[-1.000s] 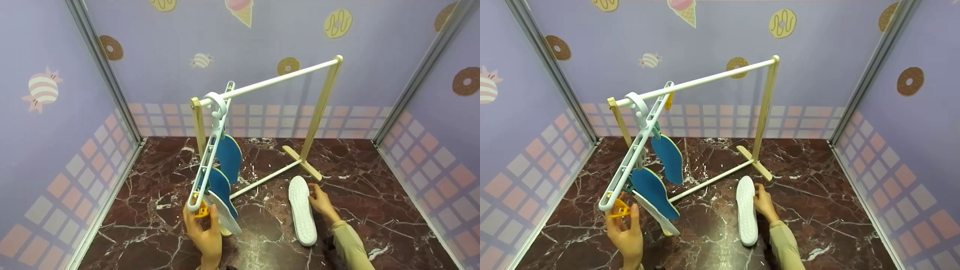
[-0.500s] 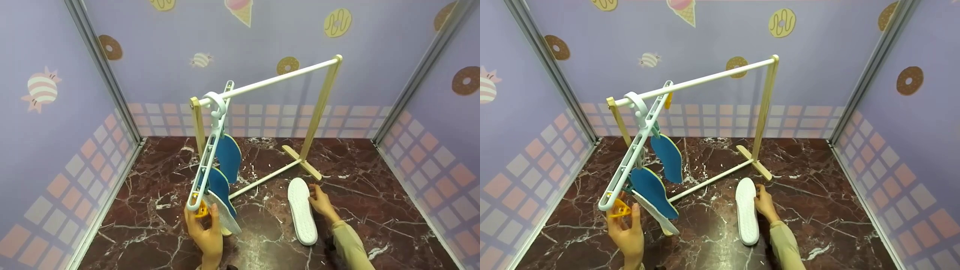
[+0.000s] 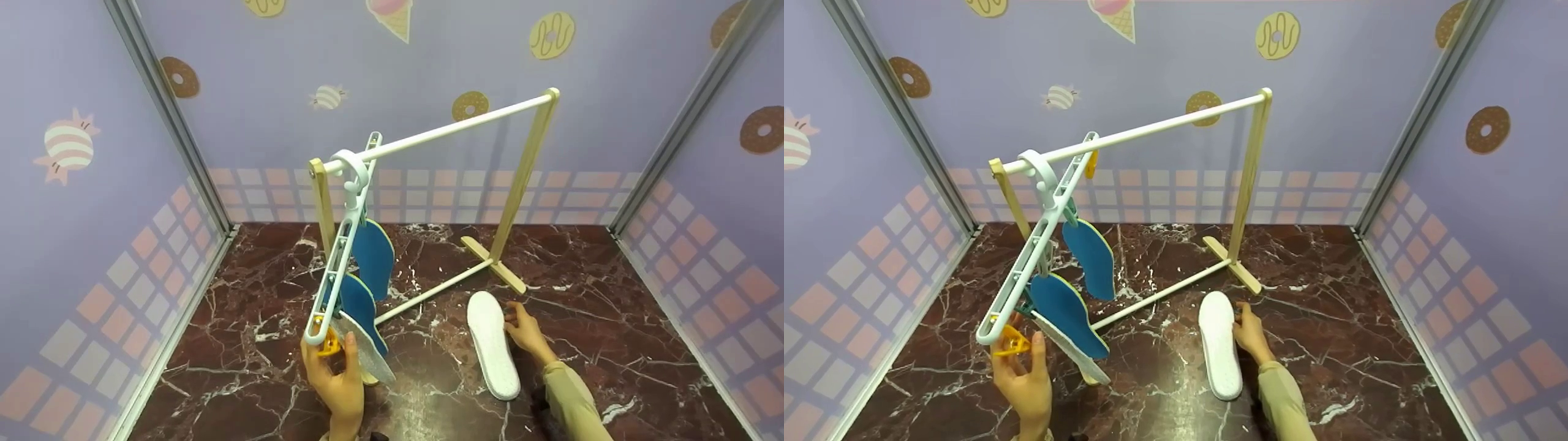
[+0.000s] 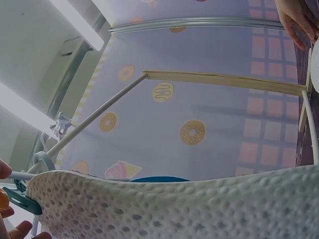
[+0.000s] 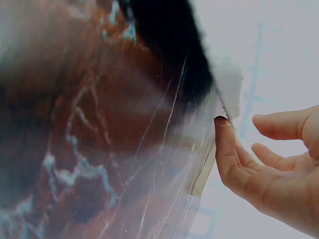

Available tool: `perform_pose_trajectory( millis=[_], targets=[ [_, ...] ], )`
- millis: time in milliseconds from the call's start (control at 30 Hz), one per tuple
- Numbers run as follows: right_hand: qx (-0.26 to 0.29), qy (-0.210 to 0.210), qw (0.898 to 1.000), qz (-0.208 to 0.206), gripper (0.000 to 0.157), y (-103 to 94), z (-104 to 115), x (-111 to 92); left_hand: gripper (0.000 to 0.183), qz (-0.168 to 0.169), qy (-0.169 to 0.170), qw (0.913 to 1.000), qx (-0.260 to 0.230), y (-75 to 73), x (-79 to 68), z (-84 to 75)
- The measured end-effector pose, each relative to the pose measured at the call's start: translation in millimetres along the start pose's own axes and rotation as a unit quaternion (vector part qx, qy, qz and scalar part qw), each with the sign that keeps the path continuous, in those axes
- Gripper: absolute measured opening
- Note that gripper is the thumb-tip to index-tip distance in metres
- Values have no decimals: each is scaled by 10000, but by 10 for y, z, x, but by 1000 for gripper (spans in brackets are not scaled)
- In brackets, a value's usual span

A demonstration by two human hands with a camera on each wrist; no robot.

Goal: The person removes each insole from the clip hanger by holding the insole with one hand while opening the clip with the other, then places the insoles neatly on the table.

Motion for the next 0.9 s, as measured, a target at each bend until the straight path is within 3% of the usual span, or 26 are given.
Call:
perform_pose_trajectory(
  millis=[500, 900],
  targets=[
    [62, 15, 9999, -121, 40, -43, 35, -18, 43, -15, 31, 10000, -24, 6, 30, -65],
    [115, 81, 9997, -222, 32, -24, 77, -49, 47, -15, 44, 10000, -5, -24, -51, 176]
  ],
)
Point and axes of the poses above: each hand's wrist, its own x-axis towards the middle knuckle, its own y-axis out of the palm, z = x × y, the point moved 6 cm from there along x, towards the middle knuckle, and after that the axes turned 7 degrees about z, right-handed, at the moved point
